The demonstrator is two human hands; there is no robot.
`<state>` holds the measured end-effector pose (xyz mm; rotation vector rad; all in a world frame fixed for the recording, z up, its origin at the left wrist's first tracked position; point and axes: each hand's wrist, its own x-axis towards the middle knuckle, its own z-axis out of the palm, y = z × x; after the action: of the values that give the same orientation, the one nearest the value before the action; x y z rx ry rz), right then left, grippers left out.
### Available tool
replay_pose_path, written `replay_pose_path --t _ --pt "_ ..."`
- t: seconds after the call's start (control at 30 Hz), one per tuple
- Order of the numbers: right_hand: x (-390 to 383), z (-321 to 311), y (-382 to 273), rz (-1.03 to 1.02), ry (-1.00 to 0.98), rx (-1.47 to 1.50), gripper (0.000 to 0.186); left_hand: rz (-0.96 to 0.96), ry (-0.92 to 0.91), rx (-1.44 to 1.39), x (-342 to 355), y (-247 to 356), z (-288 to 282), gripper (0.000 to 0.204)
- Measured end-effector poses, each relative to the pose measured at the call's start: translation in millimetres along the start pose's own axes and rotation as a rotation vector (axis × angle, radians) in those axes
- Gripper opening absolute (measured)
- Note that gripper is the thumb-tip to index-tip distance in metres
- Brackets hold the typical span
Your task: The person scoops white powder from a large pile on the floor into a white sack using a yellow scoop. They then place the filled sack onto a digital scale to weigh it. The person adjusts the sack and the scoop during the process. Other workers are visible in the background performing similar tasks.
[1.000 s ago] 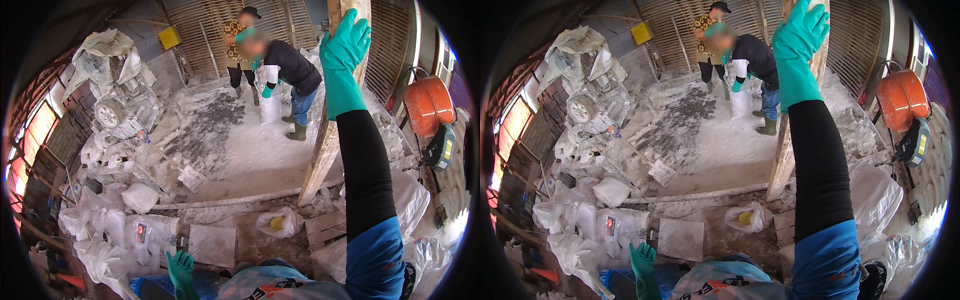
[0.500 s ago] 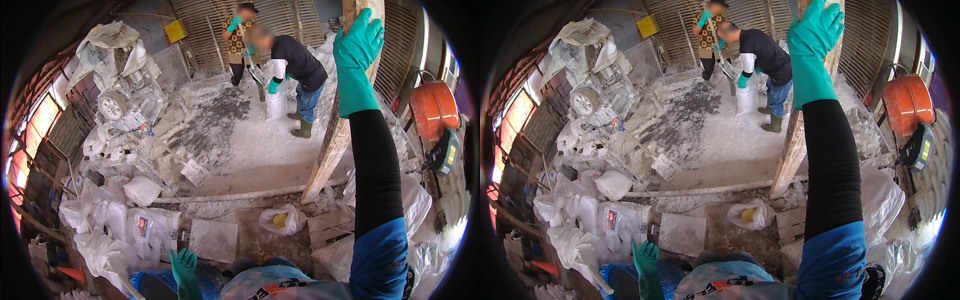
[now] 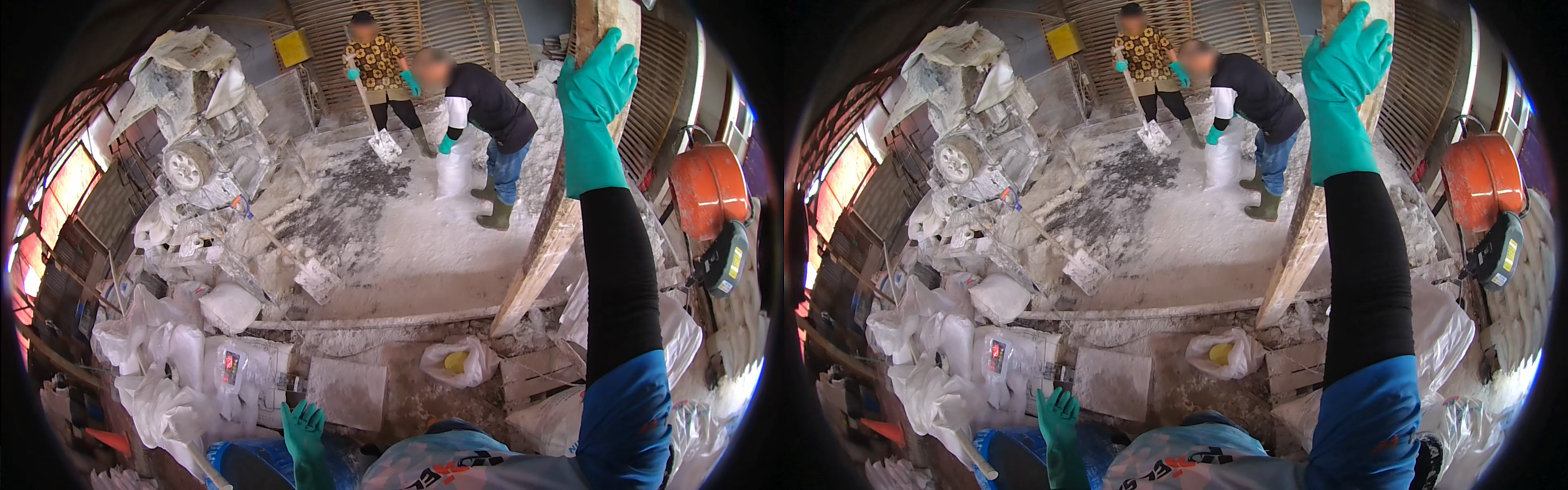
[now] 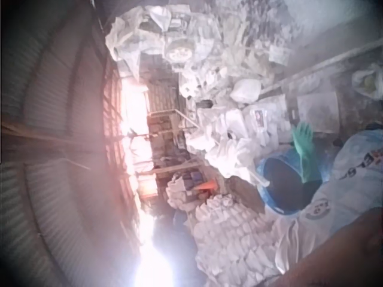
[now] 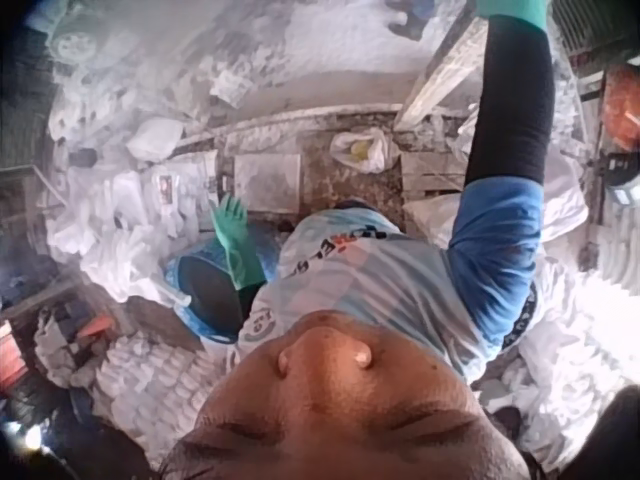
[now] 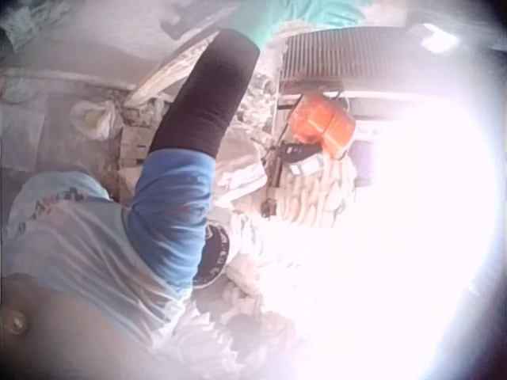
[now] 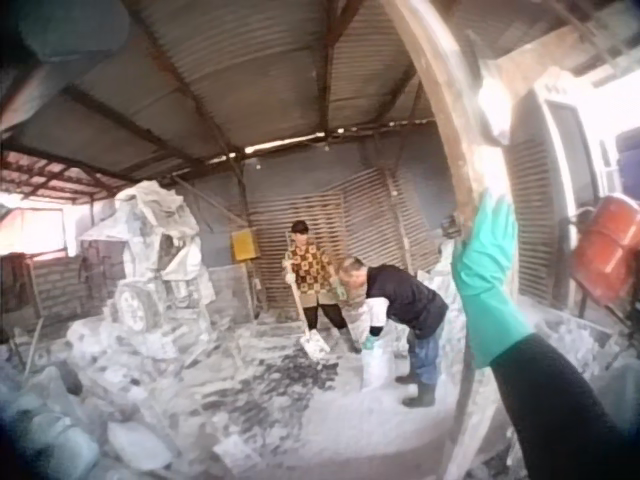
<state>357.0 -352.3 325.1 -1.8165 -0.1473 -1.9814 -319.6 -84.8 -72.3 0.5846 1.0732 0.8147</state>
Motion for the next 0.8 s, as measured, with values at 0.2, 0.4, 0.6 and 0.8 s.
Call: replay_pose_path --t 0.2,0.4,0.6,0.8 --pt "-8 0 13 -0.094 0.039 0.121 0.095 0.141 -0.005 -0.003 -5 6 -31 0.068" --pt "-158 -106 -29 0.287 -0.454 0.832 0.048 0.154 0.132 -0.131 -25 17 -96 0.067" --pt "-426 -229 -33 1.213 -1.227 1.266 0.019 0.132 -0.016 -0.098 -14 -10 -155 0.067" --pt "-418 -328 -130 1.482 -1.859 1.191 0.023 0.133 0.186 -0.053 -46 3 -133 0.07"
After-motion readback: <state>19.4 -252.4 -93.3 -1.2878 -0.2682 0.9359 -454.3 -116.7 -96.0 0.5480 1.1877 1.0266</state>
